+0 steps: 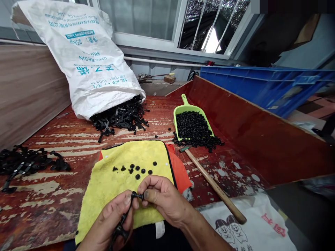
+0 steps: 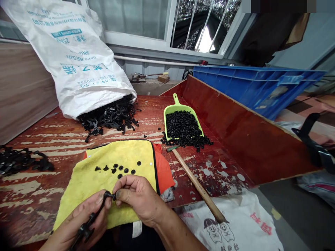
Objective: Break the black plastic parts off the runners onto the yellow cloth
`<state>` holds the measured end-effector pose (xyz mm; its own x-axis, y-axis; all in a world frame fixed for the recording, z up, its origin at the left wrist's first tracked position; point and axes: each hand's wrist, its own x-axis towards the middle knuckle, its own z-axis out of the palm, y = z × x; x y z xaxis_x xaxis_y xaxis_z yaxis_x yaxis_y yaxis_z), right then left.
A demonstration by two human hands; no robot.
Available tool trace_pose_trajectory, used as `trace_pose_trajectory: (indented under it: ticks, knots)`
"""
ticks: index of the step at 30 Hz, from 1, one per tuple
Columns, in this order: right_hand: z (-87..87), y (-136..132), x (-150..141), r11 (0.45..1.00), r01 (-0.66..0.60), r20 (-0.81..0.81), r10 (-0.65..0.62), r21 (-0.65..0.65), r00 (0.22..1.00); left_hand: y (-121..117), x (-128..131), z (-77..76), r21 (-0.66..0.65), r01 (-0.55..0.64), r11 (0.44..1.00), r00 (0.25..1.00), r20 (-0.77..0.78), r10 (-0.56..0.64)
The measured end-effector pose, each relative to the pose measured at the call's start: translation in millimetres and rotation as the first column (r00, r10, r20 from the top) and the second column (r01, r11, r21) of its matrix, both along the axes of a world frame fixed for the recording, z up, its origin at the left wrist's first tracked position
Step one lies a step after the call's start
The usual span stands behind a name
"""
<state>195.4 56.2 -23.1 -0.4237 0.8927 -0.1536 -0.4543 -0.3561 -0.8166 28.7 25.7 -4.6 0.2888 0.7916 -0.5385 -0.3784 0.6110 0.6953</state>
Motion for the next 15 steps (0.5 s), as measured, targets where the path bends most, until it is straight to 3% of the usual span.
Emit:
trace_pose_trajectory:
  ticks: [4, 10, 15]
  knots:
    - [-2.8, -0.8, 0.4, 0.999, 0.031, 0.028, -0.031, -0.009, 0.999, 3.6, 0.6, -10.5, 0.076, 0.024, 0.997, 0.999, -0.049, -0.020]
    - [-5.6, -0.7, -1.5, 0.999, 0.016, -0.051, -0.014, 0.043, 0.999, 1.6, 7.9, 5.4, -0.037, 0.004, 0.999, 0.995, 0.101, 0.000]
    - [-2.2, -1.7, -0.6, 0.999, 0.012, 0.005, -0.012, 0.042, 1.000, -3.9, 7.8, 4.7, -0.003, -0.118, 0.993, 0.992, -0.043, 0.118]
